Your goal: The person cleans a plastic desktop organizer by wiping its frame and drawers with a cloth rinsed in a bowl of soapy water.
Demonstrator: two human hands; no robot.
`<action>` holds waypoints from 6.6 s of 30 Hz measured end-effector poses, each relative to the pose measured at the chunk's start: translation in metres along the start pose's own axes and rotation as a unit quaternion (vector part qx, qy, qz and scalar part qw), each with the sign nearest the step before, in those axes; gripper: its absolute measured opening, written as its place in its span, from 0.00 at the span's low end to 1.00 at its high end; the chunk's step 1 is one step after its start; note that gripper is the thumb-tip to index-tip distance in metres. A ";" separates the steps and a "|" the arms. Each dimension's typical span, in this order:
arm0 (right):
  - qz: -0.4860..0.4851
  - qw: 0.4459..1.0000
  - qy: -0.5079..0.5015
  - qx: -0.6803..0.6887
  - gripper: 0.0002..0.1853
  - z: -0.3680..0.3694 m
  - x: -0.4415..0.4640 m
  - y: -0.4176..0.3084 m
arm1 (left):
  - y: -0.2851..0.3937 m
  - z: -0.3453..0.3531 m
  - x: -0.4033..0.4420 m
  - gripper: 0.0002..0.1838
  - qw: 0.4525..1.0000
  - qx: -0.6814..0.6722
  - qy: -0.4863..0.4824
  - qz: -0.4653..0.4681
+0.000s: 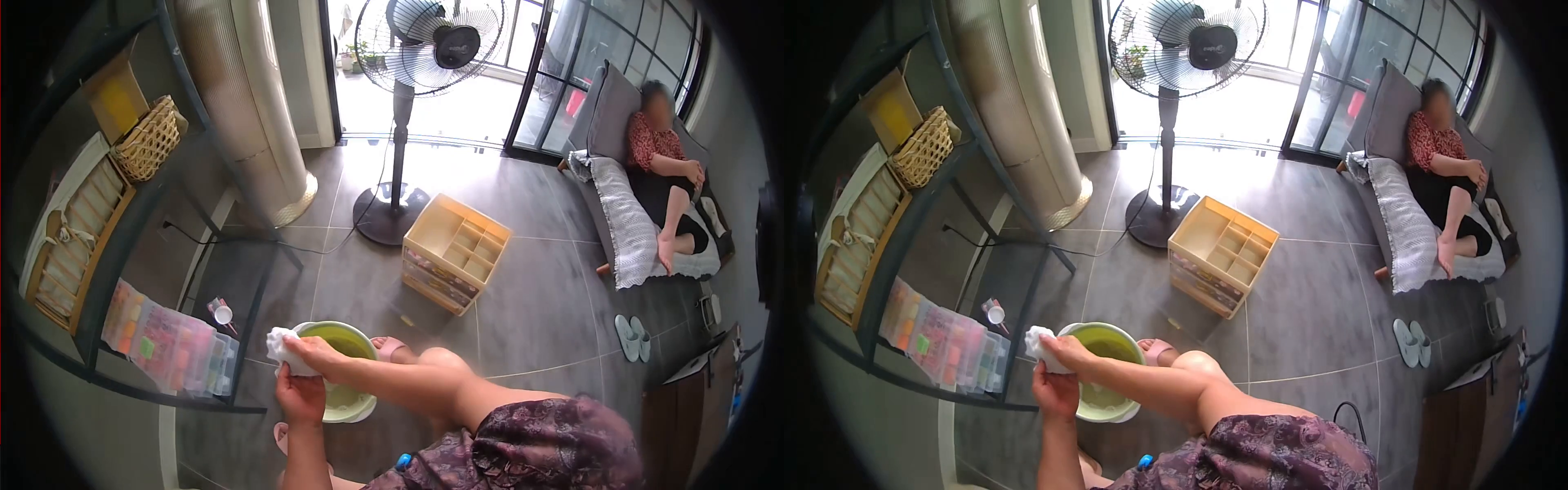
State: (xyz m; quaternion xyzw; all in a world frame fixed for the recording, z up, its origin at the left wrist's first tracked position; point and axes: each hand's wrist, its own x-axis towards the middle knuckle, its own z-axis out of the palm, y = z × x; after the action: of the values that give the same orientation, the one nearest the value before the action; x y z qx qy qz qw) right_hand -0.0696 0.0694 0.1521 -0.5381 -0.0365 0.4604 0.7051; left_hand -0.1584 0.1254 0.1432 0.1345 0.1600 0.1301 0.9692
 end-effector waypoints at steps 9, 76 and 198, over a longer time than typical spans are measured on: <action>-0.348 0.893 0.150 -0.244 0.17 -0.007 0.002 -0.024 | 0.024 -0.033 0.006 0.18 0.995 0.049 0.088 -0.025; -0.026 0.977 -0.214 -0.002 0.33 0.010 -0.018 -0.022 | 0.027 -0.056 0.025 0.18 0.959 0.055 -0.270 -0.057; -0.231 0.929 0.011 -0.289 0.16 -0.007 -0.009 -0.019 | 0.021 0.001 -0.015 0.07 0.784 0.620 0.032 -0.014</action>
State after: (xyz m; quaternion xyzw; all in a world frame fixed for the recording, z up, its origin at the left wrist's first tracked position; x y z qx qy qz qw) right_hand -0.0593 0.0585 0.1687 -0.7005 -0.2829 0.2485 0.6062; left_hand -0.1766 0.1401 0.1549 0.7002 0.2389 -0.0063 0.6728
